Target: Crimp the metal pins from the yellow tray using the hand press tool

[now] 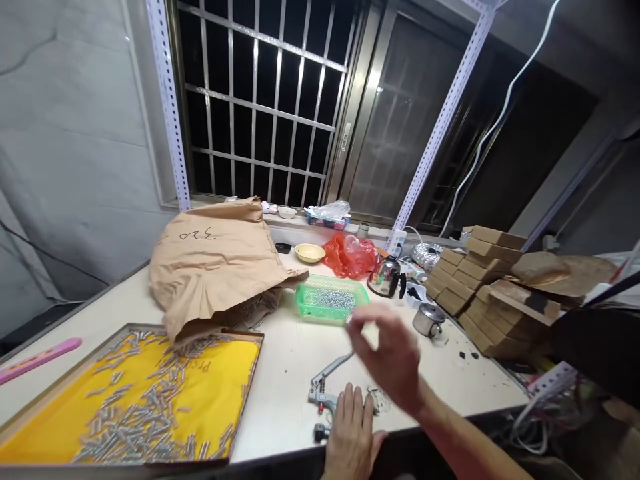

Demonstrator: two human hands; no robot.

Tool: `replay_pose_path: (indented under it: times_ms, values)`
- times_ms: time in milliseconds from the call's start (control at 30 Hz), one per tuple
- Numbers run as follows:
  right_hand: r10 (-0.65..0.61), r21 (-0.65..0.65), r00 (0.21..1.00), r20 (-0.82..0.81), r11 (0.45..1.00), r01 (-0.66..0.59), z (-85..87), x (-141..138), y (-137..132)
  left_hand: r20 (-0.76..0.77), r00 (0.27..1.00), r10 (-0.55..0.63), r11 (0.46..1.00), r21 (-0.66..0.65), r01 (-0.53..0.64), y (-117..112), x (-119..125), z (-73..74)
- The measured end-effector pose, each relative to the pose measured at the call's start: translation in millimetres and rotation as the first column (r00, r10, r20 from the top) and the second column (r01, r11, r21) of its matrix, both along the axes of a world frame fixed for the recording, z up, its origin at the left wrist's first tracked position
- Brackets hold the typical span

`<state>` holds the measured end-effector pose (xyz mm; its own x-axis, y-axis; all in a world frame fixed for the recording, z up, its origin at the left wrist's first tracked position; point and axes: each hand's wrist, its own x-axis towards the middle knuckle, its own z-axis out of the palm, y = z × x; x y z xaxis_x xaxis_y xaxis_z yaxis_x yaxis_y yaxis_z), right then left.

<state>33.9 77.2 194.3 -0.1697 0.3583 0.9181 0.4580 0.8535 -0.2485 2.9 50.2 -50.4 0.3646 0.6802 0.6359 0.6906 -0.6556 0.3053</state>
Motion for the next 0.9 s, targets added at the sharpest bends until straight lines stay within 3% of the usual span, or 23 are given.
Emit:
replay_pose_path:
  times_ms: [67,100,167,233,333,433,500,567,633,700,800,900]
  values:
    - [-0.151,0.042,0.976,-0.157,0.986,0.160,15.7,26,28,-0.054,0.998,0.043,0.999,-0.022,-0.045,-9,-2,2.7]
    - [-0.236,-0.006,0.965,-0.117,0.971,0.237,15.3,39,44,-0.079,0.996,0.051,0.998,-0.036,-0.054,-13,-2,4.9]
    - [-0.282,-0.168,0.954,0.104,0.940,0.296,-1.9,61,72,-0.109,0.993,0.035,0.997,-0.071,-0.043,-20,-2,11.8]
    - [-0.250,-0.290,0.933,0.259,0.902,0.321,-34.6,77,81,-0.110,0.994,0.012,0.993,-0.115,-0.025,-26,-4,23.8]
    - [-0.231,-0.368,0.942,0.244,0.876,0.310,-94.5,101,54,-0.065,0.997,0.033,0.981,-0.189,-0.045,-36,-20,50.8]
    - [-0.242,-0.486,0.946,0.216,0.813,0.319,-154.1,130,6,0.010,0.982,0.189,0.953,-0.244,-0.181,-45,-60,80.1]
    - [-0.277,-0.564,0.934,0.224,0.745,0.356,-186.5,146,-21,0.025,0.925,0.379,0.894,-0.267,-0.360,-46,-99,96.5]
    - [-0.311,-0.601,0.922,0.229,0.700,0.385,-207.7,157,-40,-0.031,0.826,0.563,0.789,-0.275,-0.549,-39,-140,108.3]
    - [-0.329,-0.616,0.915,0.232,0.678,0.400,-216.8,164,-50,-0.139,0.756,0.640,0.693,-0.323,-0.645,-26,-173,114.2]
    - [-0.335,-0.620,0.912,0.235,0.671,0.406,-217.5,165,-53,-0.264,0.739,0.620,0.630,-0.393,-0.669,-10,-194,114.3]
    - [-0.333,-0.606,0.909,0.250,0.678,0.415,-213.2,160,-52,-0.400,0.726,0.560,0.568,-0.453,-0.688,7,-204,108.9]
    - [-0.342,-0.560,0.896,0.283,0.699,0.444,-211.5,151,-52,-0.444,0.715,0.540,0.543,-0.466,-0.699,15,-202,104.5]
